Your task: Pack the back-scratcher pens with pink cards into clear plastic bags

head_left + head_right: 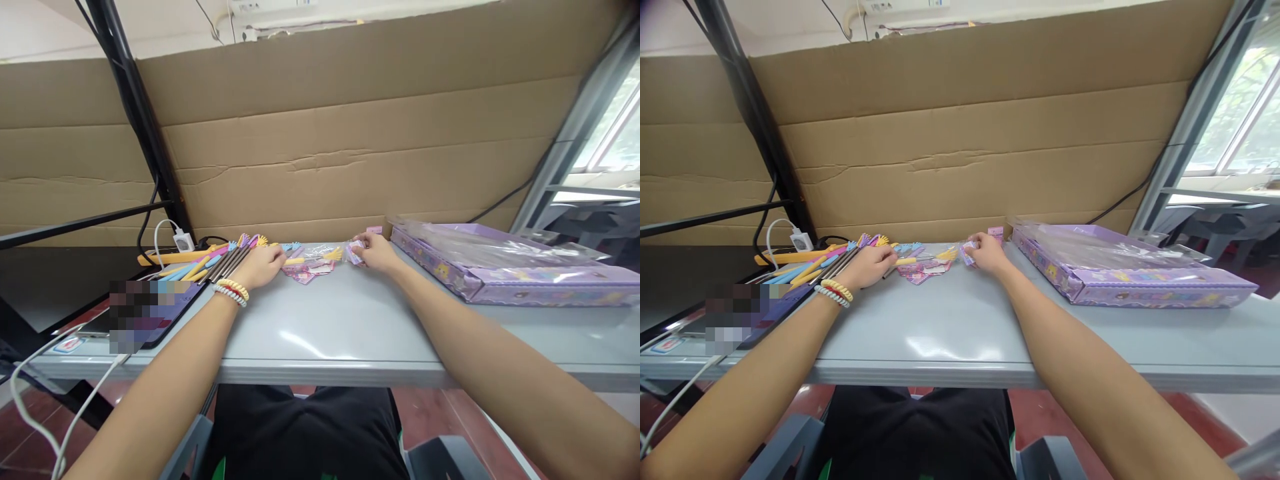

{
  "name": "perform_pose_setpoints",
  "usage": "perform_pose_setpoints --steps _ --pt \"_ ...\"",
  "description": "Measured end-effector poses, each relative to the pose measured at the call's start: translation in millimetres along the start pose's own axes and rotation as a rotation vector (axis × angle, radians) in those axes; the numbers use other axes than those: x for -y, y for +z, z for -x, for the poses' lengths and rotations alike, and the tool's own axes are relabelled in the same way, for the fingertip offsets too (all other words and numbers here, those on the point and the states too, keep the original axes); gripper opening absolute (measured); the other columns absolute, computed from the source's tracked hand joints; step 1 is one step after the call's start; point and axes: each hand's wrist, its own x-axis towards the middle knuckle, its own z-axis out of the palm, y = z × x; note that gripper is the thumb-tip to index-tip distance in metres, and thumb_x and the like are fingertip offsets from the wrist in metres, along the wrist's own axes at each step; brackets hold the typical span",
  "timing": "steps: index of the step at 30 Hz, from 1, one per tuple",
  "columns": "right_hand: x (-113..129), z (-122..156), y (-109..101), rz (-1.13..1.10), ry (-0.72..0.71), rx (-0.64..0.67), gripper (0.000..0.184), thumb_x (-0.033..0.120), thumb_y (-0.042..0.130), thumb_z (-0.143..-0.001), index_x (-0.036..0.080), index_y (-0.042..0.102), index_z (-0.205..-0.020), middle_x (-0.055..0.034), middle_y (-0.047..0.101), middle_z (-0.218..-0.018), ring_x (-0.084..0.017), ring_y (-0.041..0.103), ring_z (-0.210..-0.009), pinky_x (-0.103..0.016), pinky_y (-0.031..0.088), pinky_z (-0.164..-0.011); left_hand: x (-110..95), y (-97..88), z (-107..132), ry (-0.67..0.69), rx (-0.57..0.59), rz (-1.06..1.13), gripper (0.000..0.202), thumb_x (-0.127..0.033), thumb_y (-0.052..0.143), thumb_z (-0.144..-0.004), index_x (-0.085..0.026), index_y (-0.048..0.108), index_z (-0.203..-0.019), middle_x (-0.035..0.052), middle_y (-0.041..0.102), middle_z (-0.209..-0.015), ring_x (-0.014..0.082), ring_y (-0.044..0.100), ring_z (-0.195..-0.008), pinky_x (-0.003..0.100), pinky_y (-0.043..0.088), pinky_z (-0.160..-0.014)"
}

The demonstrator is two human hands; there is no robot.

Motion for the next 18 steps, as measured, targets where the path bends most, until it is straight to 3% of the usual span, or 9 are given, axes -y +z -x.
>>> perform_pose_setpoints --steps 6,13,18 --pt "5.1 0.4 -5.3 0.399 -0.024 -0.194 0.019 0.022 0.050 -0.079 0.013 0.063 -0.089 -0.0090 0.066 -0.083 -0.017 0.057 -0.074 -0.024 0.039 -0.064 -0.9 -1.2 -0.1 -0.018 0.047 0.013 0.029 -0.034 0.034 -0.084 -0.019 0.050 -0.065 0.0005 0.056 -0.061 0.0148 0.048 -0.059 0.025 0.032 -0.055" --pt "5.8 -1.7 -8.9 0.474 0.038 -0.263 0.036 0.036 0.039 -0.087 0.014 0.062 -0.071 -0.0114 0.066 -0.071 -0.021 0.059 -0.070 -0.027 0.039 -0.061 -7.2 -5.3 0.9 -0.022 0.106 0.025 0.031 -0.033 0.034 -0.085 -0.018 0.052 -0.064 0.0014 0.059 -0.063 0.0154 0.051 -0.063 0.025 0.034 -0.058" --pt "5.1 -1.3 -7.4 0.515 0.017 -0.253 0.031 0.031 0.040 -0.086 0.012 0.063 -0.078 -0.0139 0.067 -0.080 -0.023 0.060 -0.076 -0.027 0.040 -0.064 -4.3 -2.4 0.1 -0.034 0.139 0.022 0.036 -0.042 0.034 -0.085 -0.017 0.057 -0.071 0.0019 0.062 -0.068 0.0153 0.053 -0.065 0.025 0.035 -0.058"
